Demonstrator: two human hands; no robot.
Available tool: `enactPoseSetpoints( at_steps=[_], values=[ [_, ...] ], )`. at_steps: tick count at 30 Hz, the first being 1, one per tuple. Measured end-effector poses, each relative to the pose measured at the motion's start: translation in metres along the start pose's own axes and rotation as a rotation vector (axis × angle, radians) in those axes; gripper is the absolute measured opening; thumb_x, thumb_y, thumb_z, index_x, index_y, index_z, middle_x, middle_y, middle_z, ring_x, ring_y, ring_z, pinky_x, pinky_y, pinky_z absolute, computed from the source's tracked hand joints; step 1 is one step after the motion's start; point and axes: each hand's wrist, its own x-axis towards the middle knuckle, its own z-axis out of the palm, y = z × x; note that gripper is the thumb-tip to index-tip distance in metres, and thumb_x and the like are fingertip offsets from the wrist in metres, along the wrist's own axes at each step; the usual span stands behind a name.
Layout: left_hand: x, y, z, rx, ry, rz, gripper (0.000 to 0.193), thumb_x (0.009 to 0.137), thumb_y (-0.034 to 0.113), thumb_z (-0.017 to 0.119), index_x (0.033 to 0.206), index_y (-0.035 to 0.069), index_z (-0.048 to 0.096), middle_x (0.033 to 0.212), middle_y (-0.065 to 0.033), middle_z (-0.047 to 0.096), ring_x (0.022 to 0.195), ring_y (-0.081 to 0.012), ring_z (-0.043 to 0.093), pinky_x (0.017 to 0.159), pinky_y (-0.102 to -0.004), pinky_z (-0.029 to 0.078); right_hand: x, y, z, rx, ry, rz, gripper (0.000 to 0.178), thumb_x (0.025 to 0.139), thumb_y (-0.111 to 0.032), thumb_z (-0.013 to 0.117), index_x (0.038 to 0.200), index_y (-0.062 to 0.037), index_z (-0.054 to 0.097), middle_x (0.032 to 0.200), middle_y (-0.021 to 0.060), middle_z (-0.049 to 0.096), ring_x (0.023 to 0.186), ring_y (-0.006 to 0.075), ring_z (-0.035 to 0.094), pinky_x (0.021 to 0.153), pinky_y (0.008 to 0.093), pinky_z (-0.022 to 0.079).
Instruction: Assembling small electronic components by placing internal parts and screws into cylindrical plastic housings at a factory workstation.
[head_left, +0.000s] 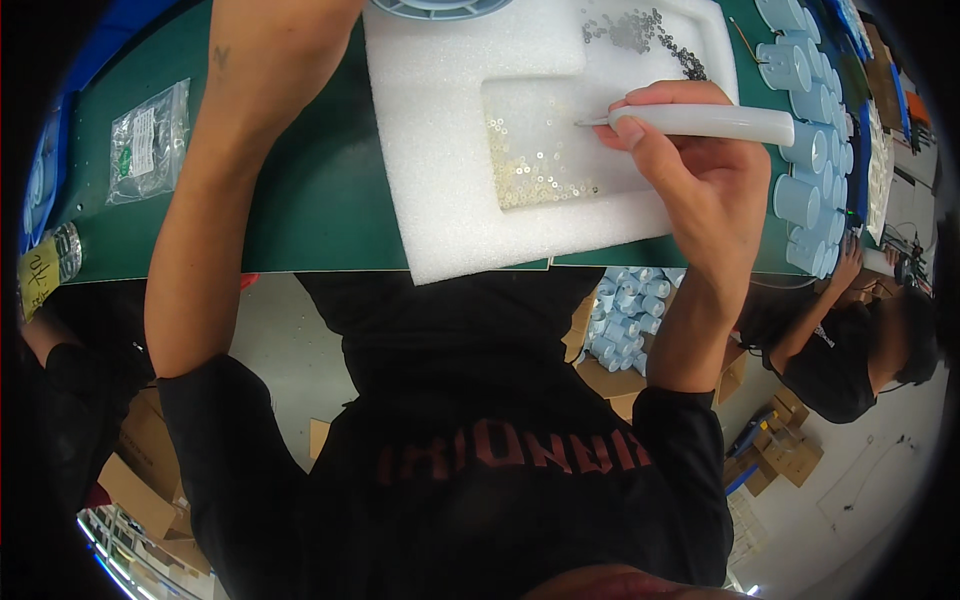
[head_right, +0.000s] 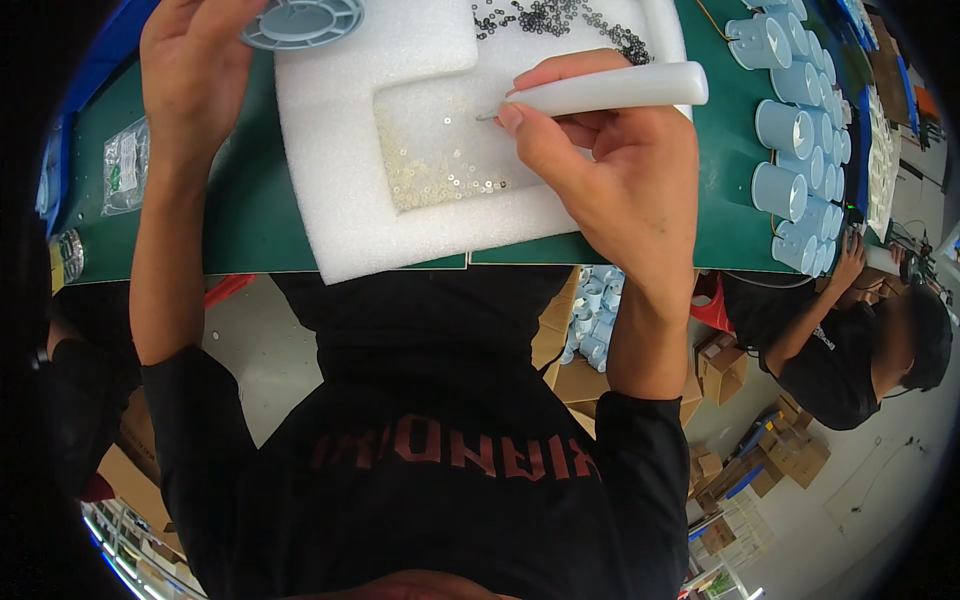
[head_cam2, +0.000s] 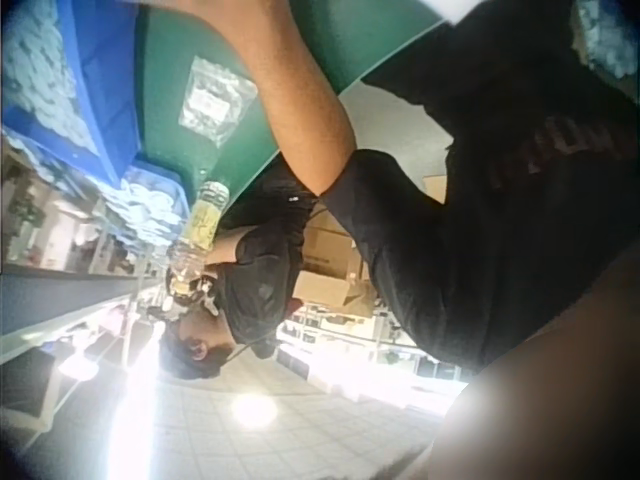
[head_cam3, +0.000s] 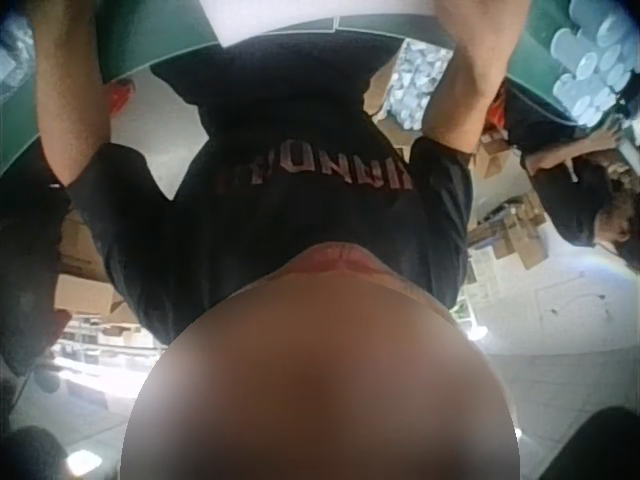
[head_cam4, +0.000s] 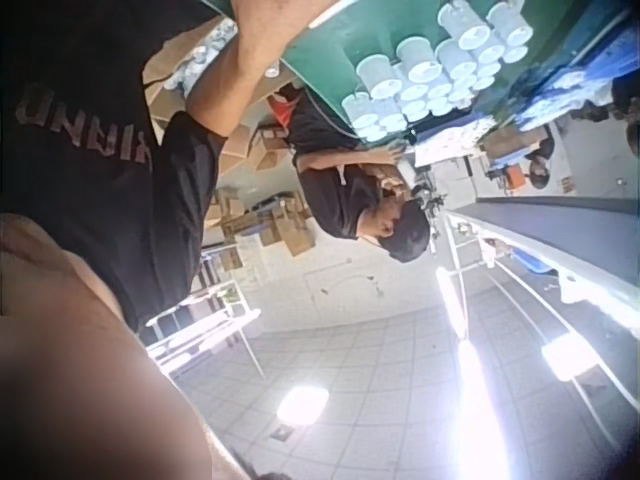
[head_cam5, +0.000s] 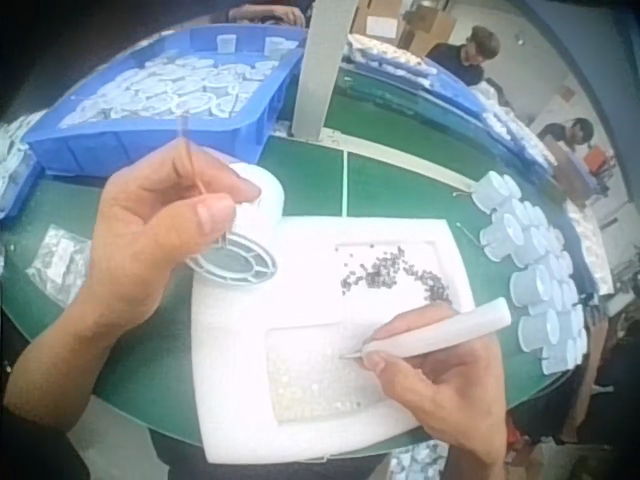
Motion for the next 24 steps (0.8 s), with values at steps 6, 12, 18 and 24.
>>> enactPoseSetpoints(
  at_steps=[6,12,18,24],
  values=[
    [0.0016,-0.0027,-0.0008,0.046,0.019,0.009,0.022,0.092,0.018,0.057,0.095,-0.002,0.064,0.083,-0.0085,0.065,0.071,-0.0101,0.059,0.065,-0.0224,0.047,-0.0015,-0.0027,0.0003,-0.15,-0.044,-0.076,0.017,0.079,0.002,0.067,0.095,0.0055,0.061,0.085,0.0055,0.063,0.081,0.0124,0.063,0.076,0.0224,0.051],
    [0.0007,-0.0012,-0.0001,0.01,0.028,-0.013,0.022,0.093,0.019,0.056,0.097,-0.002,0.064,0.081,-0.0085,0.065,0.069,-0.0103,0.06,0.064,-0.0217,0.048,-0.0054,0.0025,0.0004,0.066,0.094,-0.06,0.018,0.08,-0.002,0.069,0.095,0.0042,0.062,0.083,0.0067,0.065,0.079,0.0115,0.064,0.071,0.0219,0.05],
    [0.0006,-0.0009,-0.0006,0.004,0.011,-0.025,0.022,0.093,0.019,0.056,0.097,-0.002,0.064,0.081,-0.0086,0.066,0.069,-0.0103,0.06,0.064,-0.0218,0.048,-0.0025,0.0022,0.0016,-0.011,0.128,-0.034,0.016,0.081,-0.002,0.069,0.094,0.0035,0.063,0.081,0.0059,0.064,0.077,0.0096,0.061,0.068,0.0207,0.048],
    [0.0004,0.0001,-0.001,0.017,0.012,-0.038,0.022,0.093,0.019,0.056,0.097,-0.002,0.064,0.081,-0.0085,0.066,0.07,-0.0102,0.06,0.065,-0.0219,0.048,-0.0017,0.0012,0.0002,-0.064,0.098,-0.028,0.015,0.08,-0.002,0.07,0.093,0.0028,0.063,0.08,0.0052,0.063,0.076,0.0086,0.059,0.068,0.0204,0.047]
  ],
)
